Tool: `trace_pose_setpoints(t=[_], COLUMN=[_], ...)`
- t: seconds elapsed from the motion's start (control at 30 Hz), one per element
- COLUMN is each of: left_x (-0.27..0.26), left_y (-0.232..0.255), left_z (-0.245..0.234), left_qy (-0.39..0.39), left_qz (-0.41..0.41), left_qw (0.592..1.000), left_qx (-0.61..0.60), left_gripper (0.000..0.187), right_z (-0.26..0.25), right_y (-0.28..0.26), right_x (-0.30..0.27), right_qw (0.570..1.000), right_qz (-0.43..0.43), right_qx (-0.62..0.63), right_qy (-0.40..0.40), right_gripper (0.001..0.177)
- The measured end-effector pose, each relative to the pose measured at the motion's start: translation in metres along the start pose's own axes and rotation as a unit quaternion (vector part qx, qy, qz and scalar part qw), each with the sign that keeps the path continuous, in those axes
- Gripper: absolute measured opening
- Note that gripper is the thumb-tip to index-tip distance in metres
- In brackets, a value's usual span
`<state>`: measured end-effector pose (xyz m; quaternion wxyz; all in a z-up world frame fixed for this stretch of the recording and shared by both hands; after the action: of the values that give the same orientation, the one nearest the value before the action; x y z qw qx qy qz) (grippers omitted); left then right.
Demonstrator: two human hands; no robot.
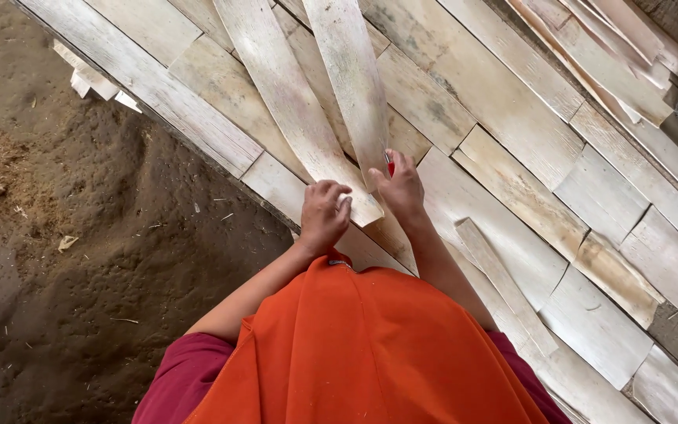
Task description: Cutting thin wood sheets into uniform strips using a utility knife and a wooden guide as a straight edge.
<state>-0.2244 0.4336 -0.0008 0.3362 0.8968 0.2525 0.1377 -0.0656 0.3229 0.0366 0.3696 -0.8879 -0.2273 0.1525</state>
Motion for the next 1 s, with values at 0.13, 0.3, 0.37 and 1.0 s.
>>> trace_pose_setpoints(t=[0.13,0.3,0.37,1.0], left_x=[-0.005,-0.009,-0.009,0.060], left_y=[0.014,0.016,0.014,0.034], left_z=[-0.020,-0.025,-0.025,-0.071], left_qy=[0.048,0.028,0.022,-0.064], left_qz=[0.063,0.087,0.084,-0.089], left_qw=[0.995,0.992,0.992,0.958], left_qx=[0.055,0.086,0.093,-0.264], left_gripper=[0.021,0.033,0.033,0.070], right_z=[0.006,0.013,0.013,-0.055], right_y=[-0.014,-0.006,-0.010,-0.020], right_x=[0.019,0.031,0.034,-0.015], right_qw=[0.996,0.990,0.991,0.998], right_qz=[0.077,0.121,0.113,-0.001], right_qx=[-0.018,-0.024,-0.028,0.011], right_qy=[-0.033,-0.072,-0.062,0.068], right_gripper=[0.079,0.109,0.106,0.031])
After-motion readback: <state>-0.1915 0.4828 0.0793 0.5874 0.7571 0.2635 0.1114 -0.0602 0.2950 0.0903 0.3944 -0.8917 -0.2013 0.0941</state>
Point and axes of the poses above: each hand's wrist, its own x-axis towards the middle knuckle, its own z-axis out of the palm, y = z × x, the point moved 2 cm from there along x, towards the middle knuckle, and after that the axes turned 14 degrees about x, right-handed, at the moved point
